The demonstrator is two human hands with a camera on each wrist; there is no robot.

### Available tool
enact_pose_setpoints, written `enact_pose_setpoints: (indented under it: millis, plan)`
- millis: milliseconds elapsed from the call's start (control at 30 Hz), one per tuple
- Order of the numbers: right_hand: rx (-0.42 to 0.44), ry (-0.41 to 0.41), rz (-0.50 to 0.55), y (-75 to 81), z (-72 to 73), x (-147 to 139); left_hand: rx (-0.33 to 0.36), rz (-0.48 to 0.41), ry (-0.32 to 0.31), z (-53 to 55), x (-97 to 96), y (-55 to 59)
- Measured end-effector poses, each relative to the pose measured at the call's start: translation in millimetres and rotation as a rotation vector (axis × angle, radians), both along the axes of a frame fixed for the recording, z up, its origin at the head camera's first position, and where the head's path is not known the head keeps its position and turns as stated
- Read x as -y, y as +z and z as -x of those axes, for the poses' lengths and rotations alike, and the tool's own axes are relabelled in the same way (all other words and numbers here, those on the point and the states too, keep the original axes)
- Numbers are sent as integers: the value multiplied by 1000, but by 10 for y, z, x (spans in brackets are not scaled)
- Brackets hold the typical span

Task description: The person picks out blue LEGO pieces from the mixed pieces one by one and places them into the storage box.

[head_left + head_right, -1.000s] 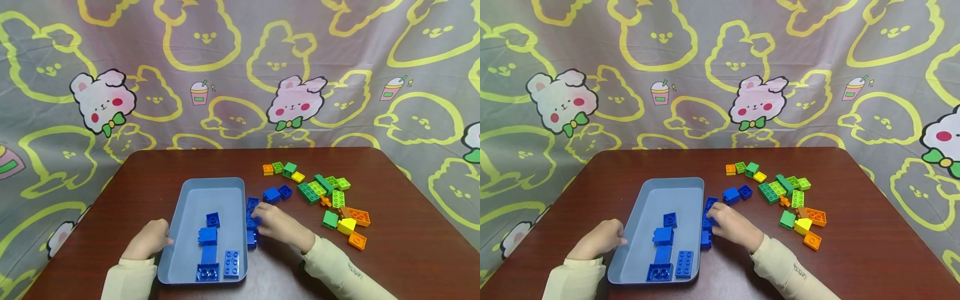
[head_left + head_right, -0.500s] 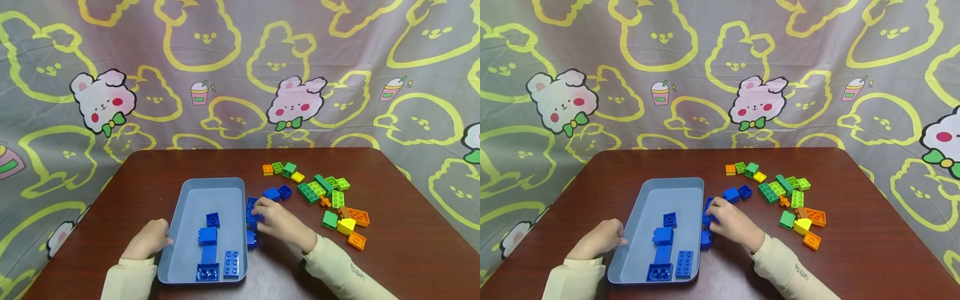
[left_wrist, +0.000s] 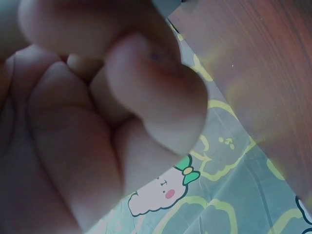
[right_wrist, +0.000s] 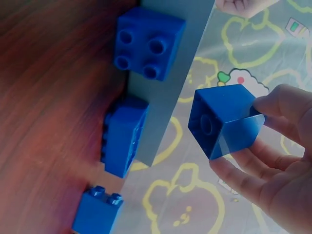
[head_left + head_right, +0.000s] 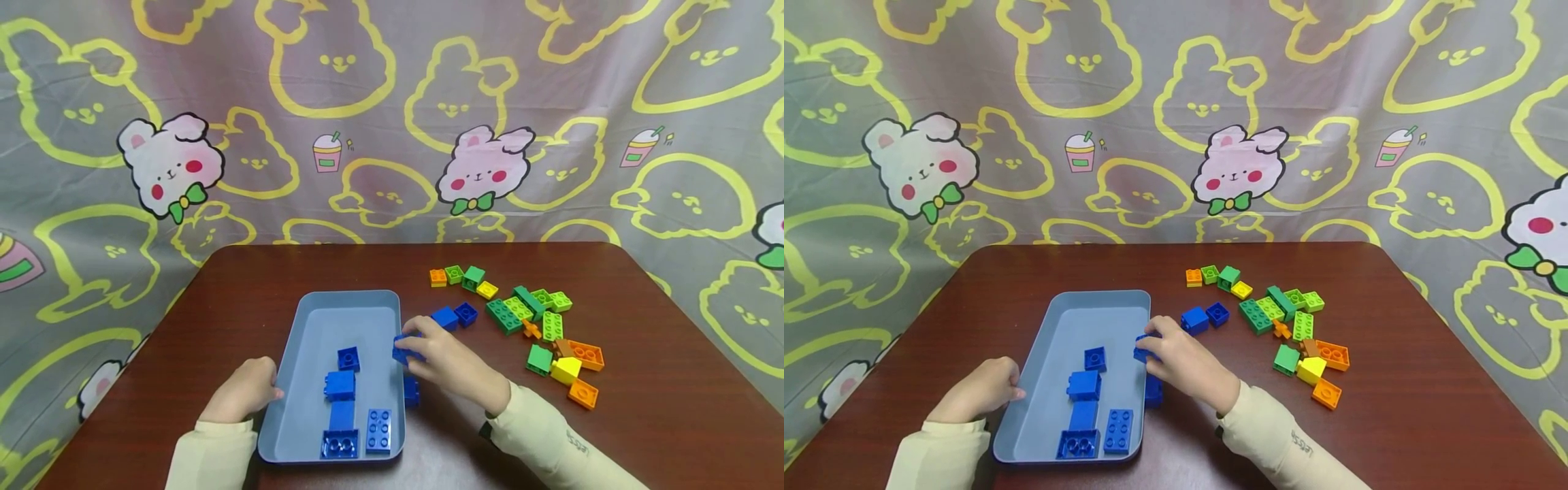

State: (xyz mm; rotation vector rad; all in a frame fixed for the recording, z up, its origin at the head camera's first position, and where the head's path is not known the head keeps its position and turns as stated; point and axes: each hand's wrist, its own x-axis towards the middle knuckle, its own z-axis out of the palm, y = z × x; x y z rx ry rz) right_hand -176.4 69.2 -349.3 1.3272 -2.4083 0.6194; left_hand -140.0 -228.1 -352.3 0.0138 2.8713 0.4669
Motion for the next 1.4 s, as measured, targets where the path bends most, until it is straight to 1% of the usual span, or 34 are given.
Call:
enact_pose_setpoints:
  millis: [133, 267, 400, 533, 767, 1033, 1267, 1400]
  plan:
    - [-23, 25, 20, 41, -14, 47, 0, 7, -3, 7, -3, 2]
    - [-2, 39, 35, 75, -34, 96, -11, 12, -10, 11, -7, 1]
    - [28, 46, 30, 93, -52, 155, -9, 12, -6, 11, -8, 4]
    - [18, 63, 13, 90, -62, 218, -16, 7, -9, 9, -9, 13]
    - [-28, 97, -78, 47, -106, 312, -10, 8, -5, 3, -12, 19]
    - [-14, 92, -231, -34, -138, 402, -20, 11, -15, 3, -6, 18]
    - [-57, 150, -279, -102, -141, 450, -13, 4, -8, 5, 4, 6]
    - [-60, 160, -310, -135, -147, 469, -9, -1, -1, 2, 5, 2]
